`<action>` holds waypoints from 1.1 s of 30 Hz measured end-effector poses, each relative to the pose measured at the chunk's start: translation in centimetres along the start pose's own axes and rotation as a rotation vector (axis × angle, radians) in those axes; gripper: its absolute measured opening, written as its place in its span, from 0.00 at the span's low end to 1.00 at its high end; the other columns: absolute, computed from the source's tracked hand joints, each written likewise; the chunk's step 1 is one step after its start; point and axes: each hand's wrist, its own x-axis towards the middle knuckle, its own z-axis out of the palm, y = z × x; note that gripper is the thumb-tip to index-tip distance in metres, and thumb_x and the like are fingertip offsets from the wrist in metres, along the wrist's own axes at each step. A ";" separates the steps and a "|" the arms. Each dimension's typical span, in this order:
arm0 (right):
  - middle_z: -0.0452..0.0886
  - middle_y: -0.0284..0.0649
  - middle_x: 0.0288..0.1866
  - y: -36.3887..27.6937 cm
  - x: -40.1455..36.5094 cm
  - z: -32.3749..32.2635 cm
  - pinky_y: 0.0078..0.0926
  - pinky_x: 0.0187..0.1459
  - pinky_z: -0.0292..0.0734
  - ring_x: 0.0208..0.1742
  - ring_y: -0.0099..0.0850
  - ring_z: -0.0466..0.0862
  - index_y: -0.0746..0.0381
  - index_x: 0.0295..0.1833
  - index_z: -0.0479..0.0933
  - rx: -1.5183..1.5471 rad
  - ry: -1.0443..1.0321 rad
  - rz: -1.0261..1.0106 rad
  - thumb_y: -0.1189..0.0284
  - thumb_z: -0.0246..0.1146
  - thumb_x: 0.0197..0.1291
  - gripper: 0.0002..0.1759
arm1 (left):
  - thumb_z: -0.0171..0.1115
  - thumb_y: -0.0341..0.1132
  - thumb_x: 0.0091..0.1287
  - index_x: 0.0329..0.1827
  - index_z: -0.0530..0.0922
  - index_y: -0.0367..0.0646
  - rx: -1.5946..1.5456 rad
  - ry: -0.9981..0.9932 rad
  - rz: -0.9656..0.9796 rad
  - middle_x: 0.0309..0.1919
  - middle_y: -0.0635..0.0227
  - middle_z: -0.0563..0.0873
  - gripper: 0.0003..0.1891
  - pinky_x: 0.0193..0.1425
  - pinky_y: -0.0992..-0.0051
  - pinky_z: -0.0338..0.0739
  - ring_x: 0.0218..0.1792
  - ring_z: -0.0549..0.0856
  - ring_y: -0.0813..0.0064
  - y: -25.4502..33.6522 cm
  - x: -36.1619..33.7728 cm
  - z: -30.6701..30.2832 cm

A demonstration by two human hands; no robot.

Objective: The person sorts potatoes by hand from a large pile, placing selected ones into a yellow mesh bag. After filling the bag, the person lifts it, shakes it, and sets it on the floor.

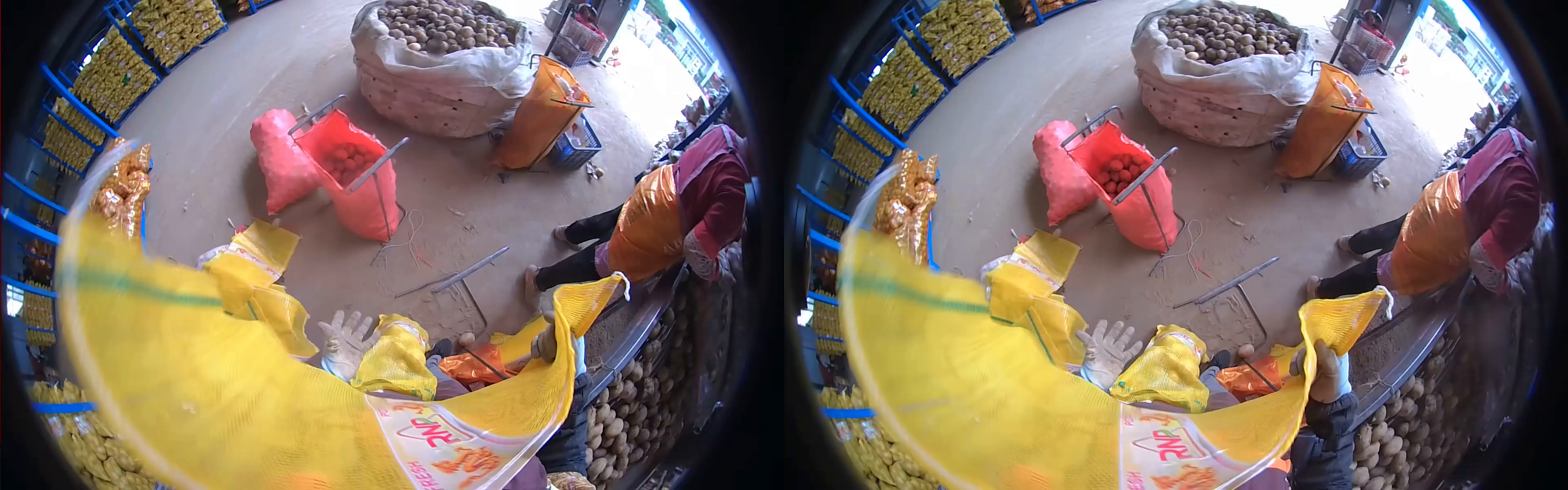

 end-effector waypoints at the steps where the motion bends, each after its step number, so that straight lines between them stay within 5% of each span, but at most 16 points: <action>1: 0.84 0.39 0.44 -0.6 -1.1 0.0 0.30 0.45 0.80 0.40 0.30 0.84 0.67 0.59 0.73 -0.253 0.333 -0.016 0.62 0.64 0.64 0.24 | 0.56 0.73 0.55 0.77 0.50 0.61 -0.044 -0.338 -0.051 0.71 0.62 0.64 0.51 0.70 0.37 0.58 0.72 0.63 0.57 0.6 -0.3 1.4; 2: 0.80 0.34 0.31 -0.8 -1.0 0.6 0.23 0.30 0.75 0.25 0.23 0.78 0.65 0.54 0.75 -0.436 0.454 -0.042 0.55 0.60 0.67 0.23 | 0.59 0.73 0.51 0.77 0.52 0.61 0.034 -0.491 -0.014 0.72 0.61 0.64 0.52 0.71 0.40 0.60 0.72 0.63 0.55 1.3 -1.4 4.6; 3: 0.83 0.35 0.40 -0.1 -1.4 -2.3 0.23 0.36 0.78 0.33 0.24 0.81 0.65 0.52 0.77 -0.411 0.489 -0.060 0.59 0.62 0.66 0.19 | 0.59 0.73 0.51 0.77 0.52 0.61 0.049 -0.517 -0.026 0.72 0.61 0.64 0.52 0.71 0.40 0.60 0.72 0.63 0.55 1.6 -1.9 6.3; 6: 0.83 0.35 0.45 3.1 -1.0 -9.6 0.24 0.44 0.78 0.41 0.26 0.81 0.65 0.54 0.77 -0.443 0.647 -0.101 0.69 0.63 0.66 0.15 | 0.61 0.74 0.49 0.76 0.57 0.57 0.404 -0.936 -0.355 0.71 0.63 0.67 0.53 0.73 0.48 0.60 0.71 0.66 0.57 1.1 -3.0 9.1; 12: 0.85 0.38 0.44 10.5 0.7 -26.3 0.26 0.46 0.77 0.41 0.28 0.81 0.66 0.53 0.78 -0.700 0.990 -0.274 0.77 0.57 0.64 0.13 | 0.62 0.74 0.47 0.77 0.56 0.56 0.556 -0.634 -0.489 0.72 0.65 0.65 0.56 0.73 0.45 0.59 0.72 0.63 0.57 0.2 -5.3 11.1; 14: 0.85 0.43 0.42 12.7 -0.3 -32.0 0.30 0.47 0.76 0.40 0.33 0.82 0.66 0.51 0.78 -0.889 1.240 -0.049 0.76 0.54 0.63 0.14 | 0.63 0.75 0.47 0.77 0.55 0.55 0.460 -0.526 -0.500 0.72 0.65 0.65 0.57 0.73 0.44 0.59 0.73 0.62 0.57 -0.2 -5.9 12.0; 17: 0.84 0.46 0.40 11.7 -0.9 -30.6 0.33 0.47 0.76 0.40 0.36 0.82 0.66 0.49 0.78 -0.880 1.431 -0.097 0.73 0.53 0.63 0.13 | 0.65 0.78 0.37 0.78 0.52 0.55 0.116 -0.960 -0.536 0.75 0.65 0.58 0.65 0.72 0.44 0.59 0.75 0.57 0.62 -0.5 -6.5 13.1; 18: 0.84 0.44 0.40 11.0 -1.1 -29.9 0.31 0.46 0.77 0.39 0.35 0.82 0.65 0.49 0.78 -0.935 1.400 -0.067 0.74 0.53 0.64 0.12 | 0.66 0.78 0.37 0.79 0.51 0.54 0.192 -0.980 -0.385 0.76 0.66 0.53 0.66 0.71 0.41 0.58 0.76 0.52 0.58 0.5 -6.9 14.8; 21: 0.83 0.41 0.39 10.4 -0.5 -26.5 0.29 0.45 0.77 0.38 0.34 0.81 0.65 0.49 0.78 -0.882 1.315 -0.148 0.76 0.52 0.65 0.12 | 0.67 0.77 0.37 0.79 0.49 0.56 0.379 -0.789 -0.116 0.75 0.68 0.57 0.66 0.71 0.37 0.57 0.75 0.55 0.56 0.5 -6.1 14.6; 22: 0.82 0.39 0.40 11.2 0.3 -27.0 0.26 0.44 0.78 0.38 0.32 0.81 0.65 0.50 0.77 -0.653 1.164 -0.179 0.78 0.53 0.65 0.11 | 0.74 0.71 0.34 0.80 0.45 0.57 0.469 -0.707 -0.149 0.75 0.66 0.56 0.69 0.74 0.43 0.53 0.76 0.54 0.53 0.3 -5.9 14.5; 23: 0.82 0.39 0.40 9.3 0.8 -20.5 0.27 0.43 0.79 0.37 0.31 0.81 0.65 0.50 0.77 -0.380 1.066 -0.143 0.78 0.53 0.65 0.11 | 0.74 0.71 0.34 0.80 0.45 0.57 0.465 -0.704 -0.146 0.75 0.66 0.56 0.69 0.74 0.43 0.53 0.76 0.54 0.53 -0.1 -5.9 14.4; 25: 0.82 0.39 0.41 6.7 1.7 -11.9 0.32 0.39 0.81 0.36 0.32 0.81 0.63 0.53 0.77 -0.092 0.808 0.003 0.77 0.51 0.66 0.13 | 0.81 0.63 0.34 0.80 0.44 0.55 1.179 -0.873 0.021 0.76 0.63 0.54 0.71 0.77 0.52 0.50 0.75 0.54 0.51 -1.7 -6.4 13.6; 26: 0.82 0.39 0.41 5.8 2.0 -8.3 0.32 0.39 0.81 0.36 0.32 0.81 0.63 0.53 0.77 -0.070 0.694 0.010 0.74 0.51 0.67 0.13 | 0.84 0.56 0.35 0.80 0.44 0.52 1.405 -0.976 0.109 0.76 0.59 0.54 0.70 0.78 0.59 0.48 0.75 0.55 0.52 -2.9 -6.4 13.3; 29: 0.82 0.41 0.42 1.0 2.0 1.7 0.35 0.41 0.82 0.38 0.34 0.83 0.63 0.55 0.75 0.216 0.529 0.068 0.69 0.52 0.69 0.15 | 0.85 0.51 0.34 0.79 0.45 0.48 1.834 -0.989 0.239 0.74 0.56 0.59 0.70 0.77 0.60 0.54 0.74 0.61 0.55 -7.7 -7.7 12.6; 33: 0.83 0.42 0.43 -5.1 1.6 7.3 0.34 0.43 0.82 0.40 0.35 0.84 0.66 0.54 0.76 0.412 0.415 -0.037 0.64 0.56 0.68 0.17 | 0.83 0.55 0.32 0.78 0.49 0.46 1.770 -1.047 0.198 0.71 0.53 0.62 0.69 0.75 0.55 0.56 0.72 0.63 0.53 -10.8 -6.3 11.2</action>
